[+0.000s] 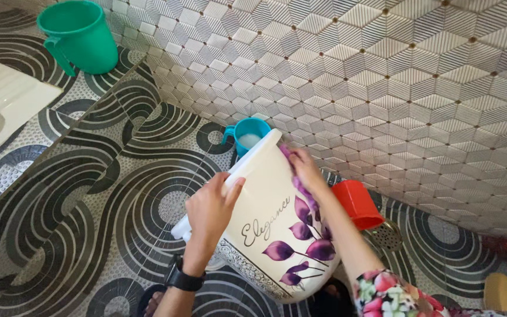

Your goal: The person wipes the inside and outside of a white bucket with a purple cloth. They repeatedly dip the cloth into a blue cup of water inside the bucket and continue wiping the bucket's exterior surfaces.

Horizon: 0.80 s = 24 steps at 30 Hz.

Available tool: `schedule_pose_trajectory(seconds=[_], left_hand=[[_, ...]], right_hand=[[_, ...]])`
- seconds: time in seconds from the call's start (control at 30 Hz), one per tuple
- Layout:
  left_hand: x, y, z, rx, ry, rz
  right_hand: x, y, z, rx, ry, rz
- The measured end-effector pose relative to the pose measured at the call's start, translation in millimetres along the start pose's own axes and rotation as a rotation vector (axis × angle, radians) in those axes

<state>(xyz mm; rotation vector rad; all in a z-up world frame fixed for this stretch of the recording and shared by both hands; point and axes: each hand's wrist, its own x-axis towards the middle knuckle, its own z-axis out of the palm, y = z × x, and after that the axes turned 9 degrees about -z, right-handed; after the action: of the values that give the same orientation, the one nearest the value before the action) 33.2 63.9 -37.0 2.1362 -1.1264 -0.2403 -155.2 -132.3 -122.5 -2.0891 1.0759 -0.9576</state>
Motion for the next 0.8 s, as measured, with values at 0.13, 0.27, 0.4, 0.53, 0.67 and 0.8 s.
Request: schedule_pose_trajectory(seconds=[0.13,0.27,0.4,0.53,0.67,0.8], left_hand=[[10.8,1.7,-3.2,0.009,-0.038,-0.032],[27.1,-4.2,-10.7,-0.059,-0.161,-0.170],[22.4,-16.8,0.0,-0.185,-0.181,-0.096],[6.2,-32.0,28.2,-0.292,-0.109,0.076],[9.1,-44.5,36.3,-0.409,-0.100,0.139],[20.3,-37.0,26.4,-0.281,-0.198,0.114]], right_hand=[[-35.3,-63.6,35.4,-0.353,0.108,-0.159],[-124.5,-153.6,62.0,-0.736,0.049,-0.492],[-136.3,-156.8,48.8,-0.728,0.129,-0.514],[-111.4,-106.3,4.5,-0.567,0.204,-0.259],[-60.9,-61.2,-41.7,-0.494,0.242,-0.012],[-52.5,-68.2,-19.3,-0.608,0.156,-0.067]])
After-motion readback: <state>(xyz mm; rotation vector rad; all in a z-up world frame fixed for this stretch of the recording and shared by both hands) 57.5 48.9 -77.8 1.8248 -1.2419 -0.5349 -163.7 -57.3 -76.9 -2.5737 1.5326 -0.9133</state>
